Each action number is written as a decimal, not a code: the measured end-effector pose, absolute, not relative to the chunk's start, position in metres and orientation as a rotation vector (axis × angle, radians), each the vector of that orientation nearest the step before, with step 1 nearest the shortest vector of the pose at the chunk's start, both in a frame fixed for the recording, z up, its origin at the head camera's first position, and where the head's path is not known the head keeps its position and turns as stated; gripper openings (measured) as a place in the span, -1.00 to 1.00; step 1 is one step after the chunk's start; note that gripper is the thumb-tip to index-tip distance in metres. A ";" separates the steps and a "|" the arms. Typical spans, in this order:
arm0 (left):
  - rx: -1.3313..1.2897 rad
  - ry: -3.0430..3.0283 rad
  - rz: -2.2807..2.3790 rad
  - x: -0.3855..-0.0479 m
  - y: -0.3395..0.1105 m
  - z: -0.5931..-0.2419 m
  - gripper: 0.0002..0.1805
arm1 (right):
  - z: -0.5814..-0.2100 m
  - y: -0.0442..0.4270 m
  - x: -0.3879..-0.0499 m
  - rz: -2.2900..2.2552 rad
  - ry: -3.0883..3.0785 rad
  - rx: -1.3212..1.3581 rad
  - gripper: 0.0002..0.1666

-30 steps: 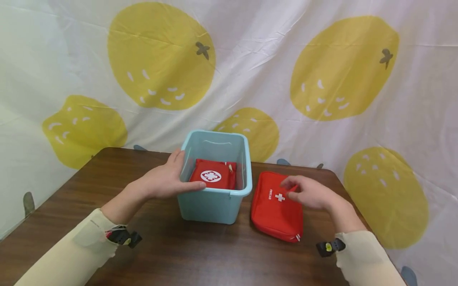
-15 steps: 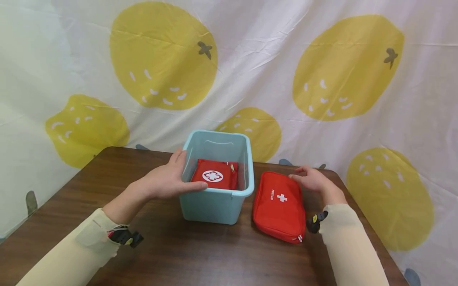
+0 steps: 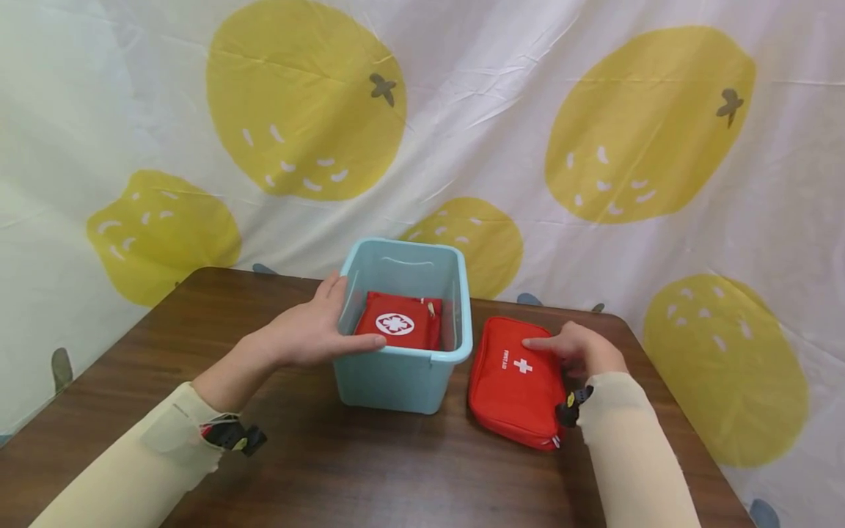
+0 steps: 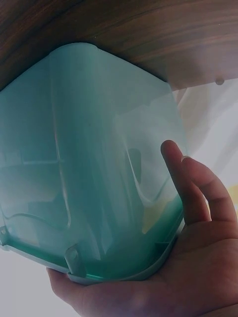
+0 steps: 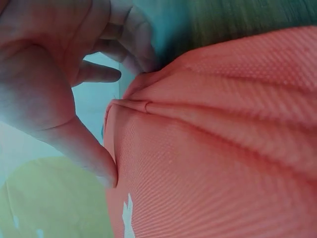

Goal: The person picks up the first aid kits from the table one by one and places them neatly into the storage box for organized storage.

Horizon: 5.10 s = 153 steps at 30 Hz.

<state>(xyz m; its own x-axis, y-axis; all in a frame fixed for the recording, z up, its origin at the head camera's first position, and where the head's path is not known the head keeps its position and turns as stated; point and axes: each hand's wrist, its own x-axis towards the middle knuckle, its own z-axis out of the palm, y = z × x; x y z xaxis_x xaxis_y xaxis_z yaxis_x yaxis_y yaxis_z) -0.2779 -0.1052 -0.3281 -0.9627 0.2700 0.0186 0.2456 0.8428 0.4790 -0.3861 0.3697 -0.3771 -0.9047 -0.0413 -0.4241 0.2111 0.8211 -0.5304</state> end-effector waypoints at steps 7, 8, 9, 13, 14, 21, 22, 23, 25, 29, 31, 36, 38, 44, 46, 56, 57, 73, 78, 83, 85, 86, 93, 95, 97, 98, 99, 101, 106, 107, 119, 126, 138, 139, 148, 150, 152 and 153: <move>0.418 2.973 0.747 -0.278 -0.104 -0.328 0.48 | -0.387 0.383 -0.387 -0.969 2.543 0.104 0.24; 0.418 2.972 0.748 -0.278 -0.104 -0.328 0.48 | -0.389 0.385 -0.387 -1.035 2.521 0.101 0.28; 0.418 2.972 0.751 -0.278 -0.105 -0.328 0.47 | -0.390 0.386 -0.387 -1.099 2.499 0.094 0.31; 0.418 2.968 0.761 -0.278 -0.105 -0.328 0.47 | -0.394 0.390 -0.387 -1.341 2.415 0.084 0.39; 0.418 2.967 0.761 -0.278 -0.105 -0.328 0.47 | -0.395 0.391 -0.388 -1.388 2.396 0.073 0.39; 0.417 2.963 0.754 -0.278 -0.105 -0.328 0.49 | -0.397 0.394 -0.390 -1.649 2.280 -0.038 0.12; 0.416 2.963 0.753 -0.278 -0.105 -0.328 0.49 | -0.397 0.394 -0.389 -1.681 2.271 -0.055 0.03; 0.416 2.961 0.752 -0.278 -0.105 -0.328 0.49 | -0.396 0.394 -0.389 -1.708 2.267 -0.083 -0.07; 0.415 2.958 0.753 -0.278 -0.105 -0.328 0.50 | -0.395 0.394 -0.388 -1.754 2.262 -0.125 -0.25; 0.423 2.959 0.750 -0.278 -0.106 -0.328 0.49 | -0.393 0.392 -0.386 -1.838 2.258 -0.141 -0.41; 0.426 2.962 0.750 -0.278 -0.106 -0.328 0.49 | -0.392 0.391 -0.386 -1.880 2.263 -0.114 -0.43; 0.428 2.968 0.746 -0.278 -0.105 -0.328 0.47 | -0.390 0.389 -0.385 -2.007 2.281 -0.033 -0.46; 0.427 2.967 0.750 -0.277 -0.105 -0.328 0.47 | -0.388 0.388 -0.385 -2.068 2.270 -0.001 -0.43; 0.426 2.965 0.746 -0.277 -0.105 -0.328 0.48 | -0.383 0.386 -0.381 -2.203 2.242 0.059 -0.22; 0.426 2.965 0.748 -0.277 -0.105 -0.328 0.48 | -0.381 0.385 -0.379 -2.232 2.238 0.072 -0.18; 0.424 2.961 0.766 -0.277 -0.106 -0.329 0.46 | -0.364 0.381 -0.373 -2.371 2.179 0.022 -0.26; 0.424 2.961 0.766 -0.277 -0.106 -0.329 0.46 | -0.362 0.380 -0.373 -2.383 2.169 0.011 -0.26; 0.432 2.969 0.777 -0.276 -0.105 -0.329 0.45 | -0.314 0.366 -0.355 -2.480 2.150 -0.145 -0.29; 0.425 2.967 0.786 -0.277 -0.105 -0.329 0.45 | -0.300 0.362 -0.350 -2.552 2.103 -0.259 -0.37; 0.418 2.966 0.775 -0.276 -0.105 -0.329 0.46 | -0.287 0.359 -0.342 -2.606 2.049 -0.352 -0.41; 0.420 2.968 0.770 -0.276 -0.105 -0.329 0.46 | -0.282 0.357 -0.338 -2.618 2.062 -0.362 -0.41; 0.420 2.969 0.767 -0.276 -0.105 -0.329 0.46 | -0.279 0.355 -0.336 -2.618 2.080 -0.362 -0.40; 0.417 2.960 0.780 -0.276 -0.105 -0.328 0.46 | -0.260 0.343 -0.327 -2.614 2.156 -0.423 -0.37; 0.422 2.962 0.782 -0.276 -0.105 -0.328 0.46 | -0.257 0.340 -0.325 -2.608 2.164 -0.442 -0.37; 0.426 2.963 0.783 -0.276 -0.105 -0.328 0.46 | -0.254 0.337 -0.324 -2.604 2.161 -0.454 -0.37; 0.427 2.962 0.784 -0.276 -0.105 -0.328 0.46 | -0.254 0.336 -0.323 -2.602 2.162 -0.460 -0.37; 0.428 2.961 0.785 -0.276 -0.105 -0.328 0.46 | -0.253 0.335 -0.322 -2.598 2.165 -0.464 -0.37; 0.430 2.958 0.788 -0.275 -0.105 -0.328 0.46 | -0.251 0.333 -0.320 -2.599 2.168 -0.473 -0.38; 0.436 2.962 0.776 -0.276 -0.105 -0.328 0.46 | -0.245 0.328 -0.314 -2.608 2.185 -0.516 -0.40; 0.435 2.963 0.774 -0.276 -0.105 -0.328 0.46 | -0.243 0.327 -0.313 -2.610 2.185 -0.530 -0.40; 0.433 2.963 0.779 -0.275 -0.105 -0.328 0.45 | -0.225 0.315 -0.301 -2.638 2.185 -0.668 -0.42; 0.431 2.969 0.777 -0.275 -0.105 -0.327 0.46 | -0.209 0.309 -0.296 -2.700 2.125 -0.740 -0.42; 0.428 2.970 0.770 -0.276 -0.104 -0.328 0.43 | -0.188 0.287 -0.301 -2.747 2.043 -0.734 -0.41; 0.429 2.971 0.768 -0.276 -0.104 -0.328 0.43 | -0.186 0.285 -0.302 -2.756 2.032 -0.739 -0.41; 0.429 2.980 0.756 -0.276 -0.103 -0.330 0.47 | -0.179 0.261 -0.312 -2.765 1.999 -0.760 -0.41; 0.430 2.982 0.756 -0.276 -0.102 -0.330 0.47 | -0.177 0.257 -0.313 -2.748 2.020 -0.743 -0.40; 0.431 2.984 0.758 -0.276 -0.102 -0.330 0.46 | -0.176 0.253 -0.315 -2.729 2.037 -0.739 -0.40; 0.431 2.984 0.760 -0.276 -0.102 -0.330 0.45 | -0.175 0.250 -0.316 -2.714 2.049 -0.735 -0.40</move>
